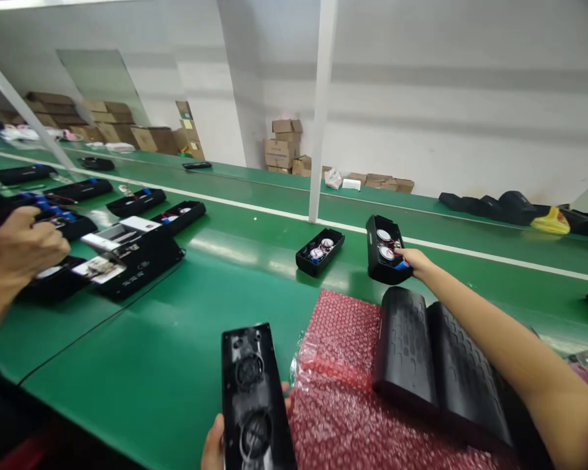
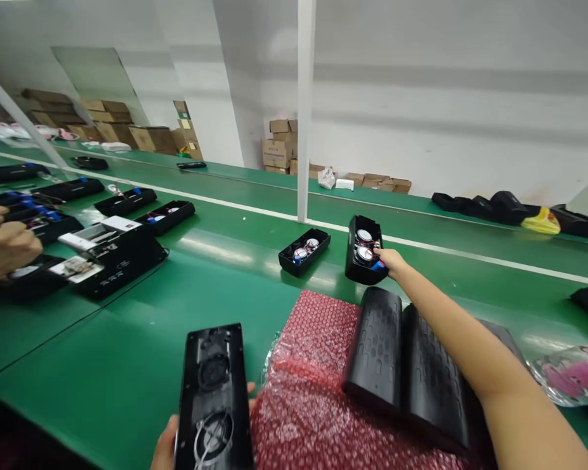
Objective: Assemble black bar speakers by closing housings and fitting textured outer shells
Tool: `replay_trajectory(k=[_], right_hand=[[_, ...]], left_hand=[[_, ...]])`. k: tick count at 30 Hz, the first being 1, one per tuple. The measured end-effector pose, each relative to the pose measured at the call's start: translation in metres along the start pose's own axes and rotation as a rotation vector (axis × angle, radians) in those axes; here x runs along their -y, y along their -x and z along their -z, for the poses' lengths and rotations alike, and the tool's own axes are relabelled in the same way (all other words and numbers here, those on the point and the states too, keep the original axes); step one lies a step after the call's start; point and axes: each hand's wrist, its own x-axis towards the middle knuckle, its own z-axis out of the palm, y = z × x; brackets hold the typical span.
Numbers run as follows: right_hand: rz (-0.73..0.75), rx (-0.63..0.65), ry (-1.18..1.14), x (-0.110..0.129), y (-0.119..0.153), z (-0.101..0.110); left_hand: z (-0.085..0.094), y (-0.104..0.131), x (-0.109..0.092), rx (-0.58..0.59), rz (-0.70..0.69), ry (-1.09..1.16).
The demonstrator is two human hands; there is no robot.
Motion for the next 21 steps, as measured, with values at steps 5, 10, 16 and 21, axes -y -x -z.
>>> replay_trajectory(k=[5,10,16,21], right_hand=[[-0.055,0.181,-0.090,-0.037,0.102,-0.081],[-0.090,0.232,-0.104,-0.096,0.215,-0.131],[-0.051,0.292,0.021,-0.137,0.270,-0.135],[0.200,0.423,0.182,-0.132,0.265,-0.095]], left_hand=[[-0.015,0.004,0.003,0.015,-0.391,-0.059],[-0.020,0.035,0.000,-0.245,-0.641,-0.219],[-0.019,0.063,-0.004,-0.534,-0.782,-0.350],[-0.023,0.058,-0.002,-0.682,-0.724,-0.334]])
